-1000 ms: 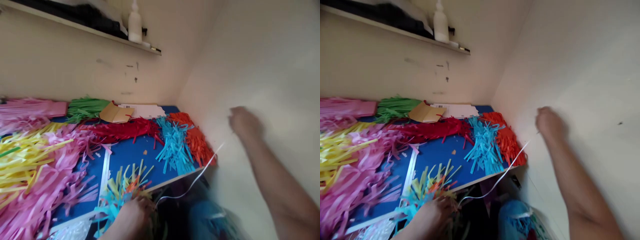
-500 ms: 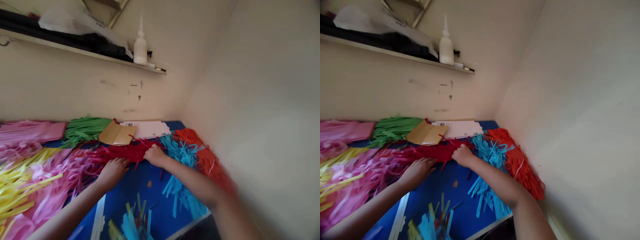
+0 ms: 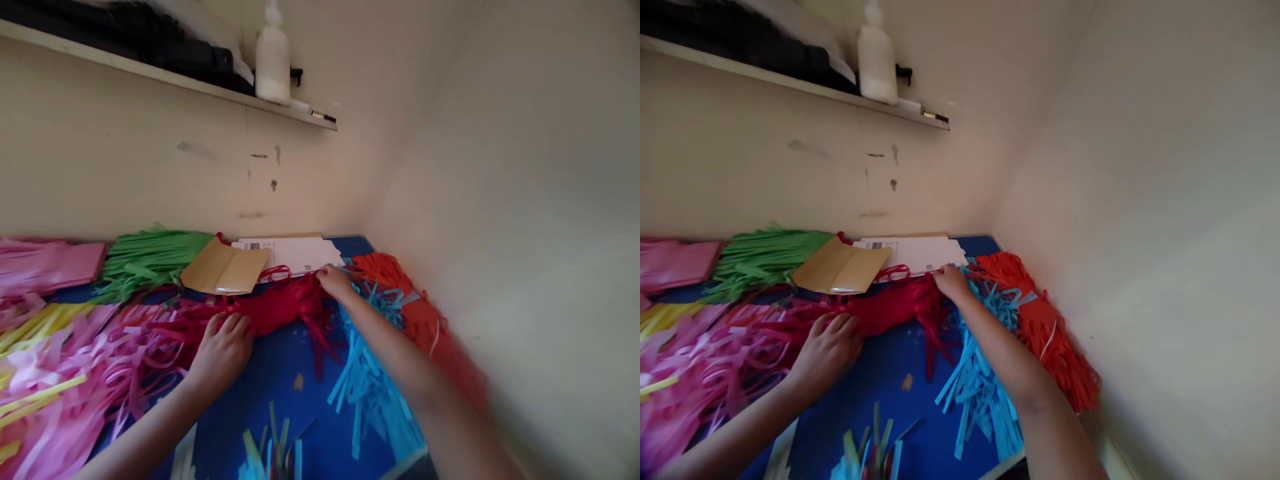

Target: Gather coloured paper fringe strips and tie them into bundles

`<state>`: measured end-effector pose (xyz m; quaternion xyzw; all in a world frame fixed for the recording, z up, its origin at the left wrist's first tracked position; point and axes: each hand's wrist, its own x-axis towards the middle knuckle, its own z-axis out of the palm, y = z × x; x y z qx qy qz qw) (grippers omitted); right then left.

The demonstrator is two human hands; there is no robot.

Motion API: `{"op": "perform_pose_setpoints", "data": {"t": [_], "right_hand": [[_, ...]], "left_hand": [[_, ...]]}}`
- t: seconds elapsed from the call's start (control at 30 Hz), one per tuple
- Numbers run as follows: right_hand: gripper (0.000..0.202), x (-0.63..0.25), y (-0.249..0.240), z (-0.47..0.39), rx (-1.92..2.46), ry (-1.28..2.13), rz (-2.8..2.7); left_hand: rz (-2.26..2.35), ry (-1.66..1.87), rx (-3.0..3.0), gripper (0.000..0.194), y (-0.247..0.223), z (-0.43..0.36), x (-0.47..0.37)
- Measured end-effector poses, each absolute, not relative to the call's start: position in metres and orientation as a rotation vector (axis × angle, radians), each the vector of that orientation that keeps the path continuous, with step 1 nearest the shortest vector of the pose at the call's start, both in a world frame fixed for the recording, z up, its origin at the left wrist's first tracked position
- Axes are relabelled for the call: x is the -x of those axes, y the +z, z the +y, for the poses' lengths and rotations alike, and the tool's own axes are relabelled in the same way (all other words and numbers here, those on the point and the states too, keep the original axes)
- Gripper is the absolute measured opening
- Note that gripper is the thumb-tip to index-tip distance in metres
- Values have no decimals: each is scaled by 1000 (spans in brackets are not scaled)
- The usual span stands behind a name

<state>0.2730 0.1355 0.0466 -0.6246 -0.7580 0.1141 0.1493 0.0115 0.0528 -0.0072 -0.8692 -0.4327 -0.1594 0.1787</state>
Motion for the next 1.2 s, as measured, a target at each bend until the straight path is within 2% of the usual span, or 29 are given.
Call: {"op": "perform_pose_setpoints", "data": {"t": [0.07,0.17,0.27,0.37,0.47,0.57,0.67,0.8,0.9,1.1,1.2], "right_hand": [[29,-270,51,124,1677,283,-2266],[26,-254,42,102,1273,230,-2632],[15,-244,23,94,934,26,-2946],[21,-246,13,98,1013,-9,-2928],[15,-247,14,103,1150,182,-2820],[7,-243,16,104,1229,376,-2723],[1,-238,16,105,1265,415,-2683],[10,-234,14,107,1328,449,-2629],[15,-234,17,108,1339,517,-2608],[12,-228,29,116,1359,469,-2617],[27,-224,35,131,1358,370,-2704]], "left_hand": [[-1209,-467,2449,21,-7,53,-11],[-1181,-492,2443,23,-7,53,-9],[-1206,-532,2437,26,-7,53,-1],[-1328,-486,2429,32,-1,51,7],[-1432,-495,2431,41,7,49,7],[-1454,-542,2629,42,10,52,-4],[-1519,-500,2806,42,5,58,-16],[-1599,-479,2796,43,0,68,-19],[-1607,-462,2810,35,1,73,-16],[-1581,-417,2750,30,5,78,-10],[-1531,-376,2740,28,6,75,-12]]}}
